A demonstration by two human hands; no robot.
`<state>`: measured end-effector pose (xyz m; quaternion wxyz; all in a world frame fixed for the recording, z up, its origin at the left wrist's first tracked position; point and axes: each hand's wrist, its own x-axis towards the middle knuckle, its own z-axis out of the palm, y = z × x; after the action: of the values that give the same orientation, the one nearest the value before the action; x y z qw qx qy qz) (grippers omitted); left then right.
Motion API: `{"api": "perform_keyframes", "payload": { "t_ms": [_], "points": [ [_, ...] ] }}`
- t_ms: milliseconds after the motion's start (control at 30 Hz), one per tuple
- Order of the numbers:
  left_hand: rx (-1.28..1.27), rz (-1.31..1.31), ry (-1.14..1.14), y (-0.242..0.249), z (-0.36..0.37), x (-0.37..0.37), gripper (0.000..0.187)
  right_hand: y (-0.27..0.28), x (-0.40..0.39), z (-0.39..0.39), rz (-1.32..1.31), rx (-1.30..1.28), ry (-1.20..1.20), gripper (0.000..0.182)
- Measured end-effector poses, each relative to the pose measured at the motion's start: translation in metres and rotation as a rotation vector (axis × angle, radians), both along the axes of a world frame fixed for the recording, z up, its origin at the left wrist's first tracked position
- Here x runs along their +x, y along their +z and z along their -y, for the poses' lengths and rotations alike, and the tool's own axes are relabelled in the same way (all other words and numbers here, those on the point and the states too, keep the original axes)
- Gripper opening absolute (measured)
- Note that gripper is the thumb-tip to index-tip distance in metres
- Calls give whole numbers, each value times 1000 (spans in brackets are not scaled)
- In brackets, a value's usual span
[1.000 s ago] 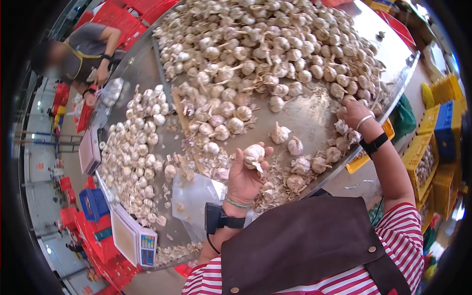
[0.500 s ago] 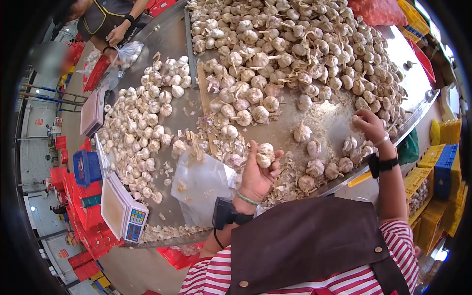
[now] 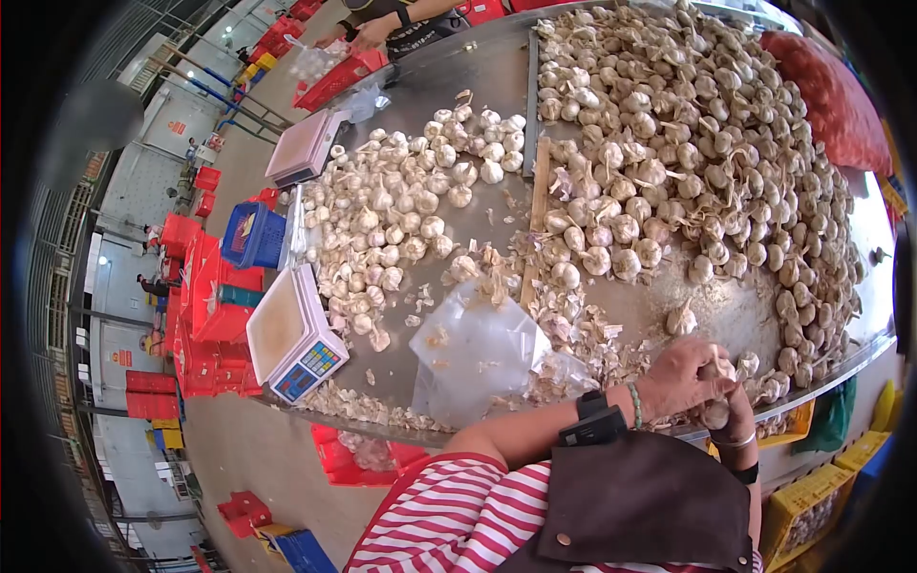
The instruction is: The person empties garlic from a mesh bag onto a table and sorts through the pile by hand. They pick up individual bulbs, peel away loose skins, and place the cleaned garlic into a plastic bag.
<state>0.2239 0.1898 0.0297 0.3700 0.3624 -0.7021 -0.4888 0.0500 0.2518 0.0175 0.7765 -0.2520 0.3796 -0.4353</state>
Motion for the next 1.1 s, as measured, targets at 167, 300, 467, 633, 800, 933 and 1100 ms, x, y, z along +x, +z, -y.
{"api": "perform_keyframes", "payload": {
  "t_ms": [167, 300, 467, 633, 800, 933, 1100],
  "points": [
    [-123, -31, -86, -3, -16, -9, 49, -11, -38, -35, 116, -5, -345, 66],
    [-197, 103, -90, -52, -4, 22, 29, -7, -114, -73, 546, -201, -807, 67],
    [-70, 518, -56, -63, -1, 46, 31, -15, -168, -114, 447, -121, -1182, 62],
    [-214, 557, -158, -64, -6, 14, 49, 19, -82, -62, 501, -102, -885, 61],
    [-598, 787, -330, -83, 15, -18, 29, 23, -31, -36, 343, -59, -542, 68],
    [-549, 698, -379, -80, 32, -14, 24, 26, -15, -27, 481, -65, -382, 73],
    [-535, 614, -391, -77, 30, -2, 41, 21, -11, -29, 330, -165, -379, 58]
  ]
}}
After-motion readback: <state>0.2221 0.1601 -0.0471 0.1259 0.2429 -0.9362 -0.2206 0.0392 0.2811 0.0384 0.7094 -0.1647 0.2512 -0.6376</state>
